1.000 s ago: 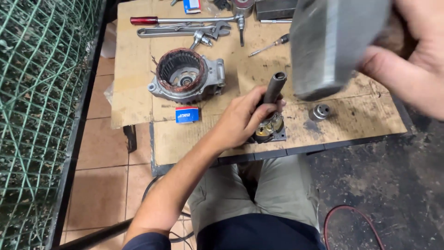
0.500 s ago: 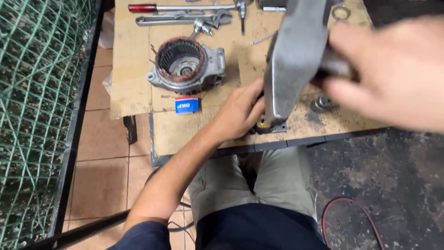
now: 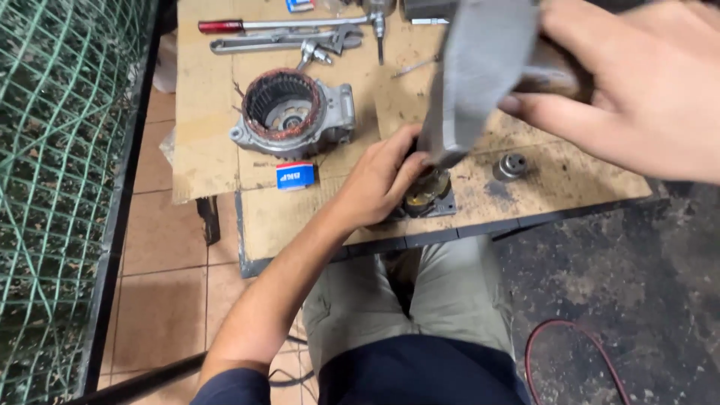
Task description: Installing a bearing onto a rotor shaft using a hammer and a metal sleeve as a driver
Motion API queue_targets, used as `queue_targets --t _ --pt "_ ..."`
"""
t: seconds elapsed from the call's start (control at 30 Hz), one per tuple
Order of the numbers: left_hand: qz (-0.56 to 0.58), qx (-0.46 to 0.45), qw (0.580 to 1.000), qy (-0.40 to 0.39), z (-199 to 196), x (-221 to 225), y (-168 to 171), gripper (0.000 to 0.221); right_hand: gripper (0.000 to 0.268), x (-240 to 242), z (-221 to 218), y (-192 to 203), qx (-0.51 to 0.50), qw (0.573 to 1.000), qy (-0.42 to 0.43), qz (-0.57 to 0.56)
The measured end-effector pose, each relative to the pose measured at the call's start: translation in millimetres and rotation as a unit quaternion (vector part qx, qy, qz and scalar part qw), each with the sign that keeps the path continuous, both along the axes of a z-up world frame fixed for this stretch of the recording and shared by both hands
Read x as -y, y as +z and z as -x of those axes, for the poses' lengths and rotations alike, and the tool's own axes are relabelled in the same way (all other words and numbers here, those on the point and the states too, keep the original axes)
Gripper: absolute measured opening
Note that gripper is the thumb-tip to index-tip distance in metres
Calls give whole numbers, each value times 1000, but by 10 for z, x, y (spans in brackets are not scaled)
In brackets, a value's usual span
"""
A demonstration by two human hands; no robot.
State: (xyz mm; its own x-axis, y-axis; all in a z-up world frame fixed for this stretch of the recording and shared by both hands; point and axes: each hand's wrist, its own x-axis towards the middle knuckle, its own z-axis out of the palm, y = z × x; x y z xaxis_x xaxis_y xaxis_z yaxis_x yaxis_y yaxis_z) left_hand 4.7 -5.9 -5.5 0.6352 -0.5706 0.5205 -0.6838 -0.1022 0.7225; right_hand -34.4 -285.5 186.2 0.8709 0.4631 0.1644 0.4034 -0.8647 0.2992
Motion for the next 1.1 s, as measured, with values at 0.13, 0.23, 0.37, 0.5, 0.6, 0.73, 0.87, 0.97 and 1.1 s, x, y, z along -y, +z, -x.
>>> queue_targets --t 0.13,0.23,0.37,0.5,0.6,0.73,0.87,0.97,1.1 --pt "7 -46 999 -11 80 -64 81 28 57 417 -22 -540 -36 983 -23 -180" --pt "6 -32 999 -23 51 -61 157 30 43 647 -92 -968 -66 966 -125 -217" --pt "7 -33 999 -24 73 -74 211 38 46 767 -243 -1524 -156 925 -270 -219" --pt "20 -31 999 -23 100 -32 219 50 46 991 -408 -2068 -164 902 -338 -216" --pt "75 -38 996 -34 97 41 260 47 43 974 -348 -2238 -76 929 -290 -215" --pt "173 -40 984 -12 71 149 166 49 54 198 -17 -1765 22 923 -135 -361" --pt "279 -12 958 67 35 136 232 35 94 -565 186 -1316 -181 878 6 -443" --pt "292 -51 949 112 74 -8 231 43 78 -669 80 -1370 -173 865 96 -461" --pt "211 -85 959 171 6 -99 27 47 63 -701 2 -1417 -125 868 149 -457"
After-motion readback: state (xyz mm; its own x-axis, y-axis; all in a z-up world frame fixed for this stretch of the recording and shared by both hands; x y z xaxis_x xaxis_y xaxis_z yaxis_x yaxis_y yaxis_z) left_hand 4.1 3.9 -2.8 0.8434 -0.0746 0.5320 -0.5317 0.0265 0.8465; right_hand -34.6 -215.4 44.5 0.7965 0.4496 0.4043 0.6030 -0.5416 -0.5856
